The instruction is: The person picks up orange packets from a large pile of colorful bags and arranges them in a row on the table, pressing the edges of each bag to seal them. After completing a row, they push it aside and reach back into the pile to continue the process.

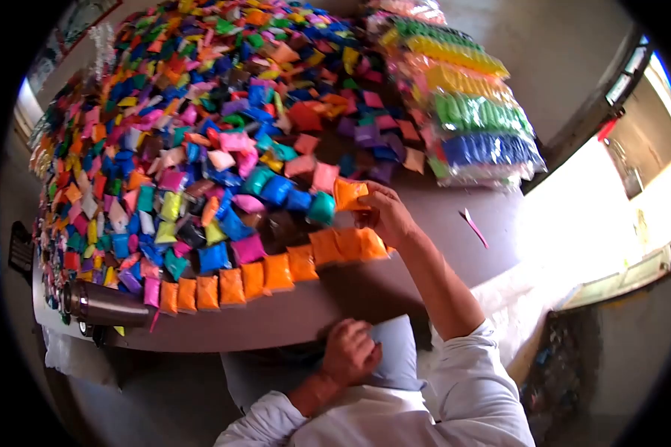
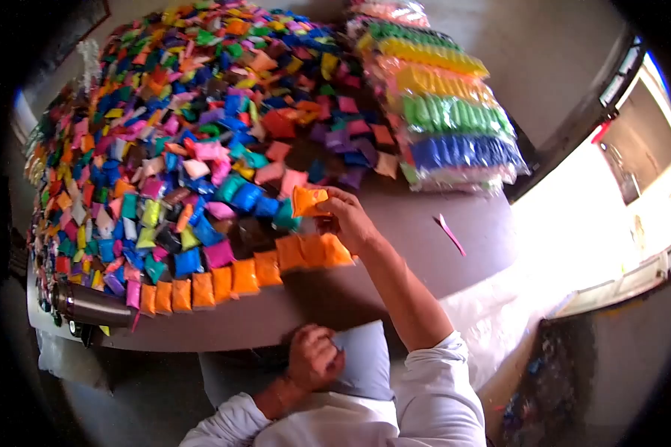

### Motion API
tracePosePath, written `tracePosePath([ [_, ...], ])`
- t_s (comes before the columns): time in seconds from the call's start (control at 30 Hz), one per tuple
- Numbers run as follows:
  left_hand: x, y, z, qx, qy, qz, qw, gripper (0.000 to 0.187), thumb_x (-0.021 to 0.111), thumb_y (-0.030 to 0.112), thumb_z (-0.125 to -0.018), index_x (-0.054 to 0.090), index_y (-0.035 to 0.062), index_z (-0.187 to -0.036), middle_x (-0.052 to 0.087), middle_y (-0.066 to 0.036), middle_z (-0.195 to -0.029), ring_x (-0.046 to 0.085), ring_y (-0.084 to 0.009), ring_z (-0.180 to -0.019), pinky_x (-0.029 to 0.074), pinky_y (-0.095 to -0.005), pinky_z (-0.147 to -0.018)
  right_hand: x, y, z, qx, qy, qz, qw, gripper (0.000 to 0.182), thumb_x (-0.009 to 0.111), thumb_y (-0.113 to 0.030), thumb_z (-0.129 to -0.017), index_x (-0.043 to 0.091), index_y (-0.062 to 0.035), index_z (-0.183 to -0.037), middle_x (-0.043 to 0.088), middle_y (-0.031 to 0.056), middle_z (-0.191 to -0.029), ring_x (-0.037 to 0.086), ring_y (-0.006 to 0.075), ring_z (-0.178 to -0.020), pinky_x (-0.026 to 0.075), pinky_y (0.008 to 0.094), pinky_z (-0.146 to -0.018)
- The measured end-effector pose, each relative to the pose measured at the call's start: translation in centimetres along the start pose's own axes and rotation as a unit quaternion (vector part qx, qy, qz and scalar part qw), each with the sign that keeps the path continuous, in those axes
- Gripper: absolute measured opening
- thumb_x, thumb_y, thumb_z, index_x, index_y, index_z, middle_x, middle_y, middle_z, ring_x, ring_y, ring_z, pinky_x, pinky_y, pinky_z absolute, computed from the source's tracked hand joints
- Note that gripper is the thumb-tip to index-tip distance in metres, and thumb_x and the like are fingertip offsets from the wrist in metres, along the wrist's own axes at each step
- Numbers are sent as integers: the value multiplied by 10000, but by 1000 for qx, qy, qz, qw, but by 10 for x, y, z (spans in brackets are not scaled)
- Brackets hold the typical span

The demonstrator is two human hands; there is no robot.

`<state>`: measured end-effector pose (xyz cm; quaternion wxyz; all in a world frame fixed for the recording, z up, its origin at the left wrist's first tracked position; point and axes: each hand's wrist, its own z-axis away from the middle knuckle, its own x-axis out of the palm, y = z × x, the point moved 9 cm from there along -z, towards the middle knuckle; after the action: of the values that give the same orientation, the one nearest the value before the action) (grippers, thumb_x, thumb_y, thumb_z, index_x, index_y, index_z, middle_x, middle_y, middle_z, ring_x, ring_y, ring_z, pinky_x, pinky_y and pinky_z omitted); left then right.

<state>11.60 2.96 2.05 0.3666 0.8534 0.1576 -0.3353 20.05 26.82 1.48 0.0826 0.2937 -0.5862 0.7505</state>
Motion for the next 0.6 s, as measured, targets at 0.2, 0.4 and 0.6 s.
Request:
tracePosePath([
  [0.2, -15, 2, -12, -42, 26, 73, 996, 161, 654, 220, -787, 584, 91, -721, 611, -100, -847, 580, -285, -916, 438, -423, -875, -30, 27, 129, 11, 53, 46, 997, 217, 622, -154, -869, 639, -21, -1040, 633, 28, -842, 584, 103, -659, 481, 219, -603],
  [0.4, -15, -3, -9, -66, 29, 137, 988, 247, 621, 320, -861, 624, 76, -827, 611, -125, -917, 569, -297, -920, 438, -411, -875, 3, 44, 190, 34, -17, 155, 987, 347, 626, -262, -912, 602, 13, -1122, 623, 25, -909, 561, 79, -753, 479, 219, -656],
  [0.6, -13, -5, -6, -66, -1, 128, 990, 368, 611, 415, -898, 655, 54, -949, 609, -103, -930, 567, -261, -962, 412, -402, -944, 17, 54, 206, 19, -72, 175, 982, 398, 655, -275, -901, 583, 44, -1127, 631, 44, -950, 587, 97, -823, 497, 235, -735],
])
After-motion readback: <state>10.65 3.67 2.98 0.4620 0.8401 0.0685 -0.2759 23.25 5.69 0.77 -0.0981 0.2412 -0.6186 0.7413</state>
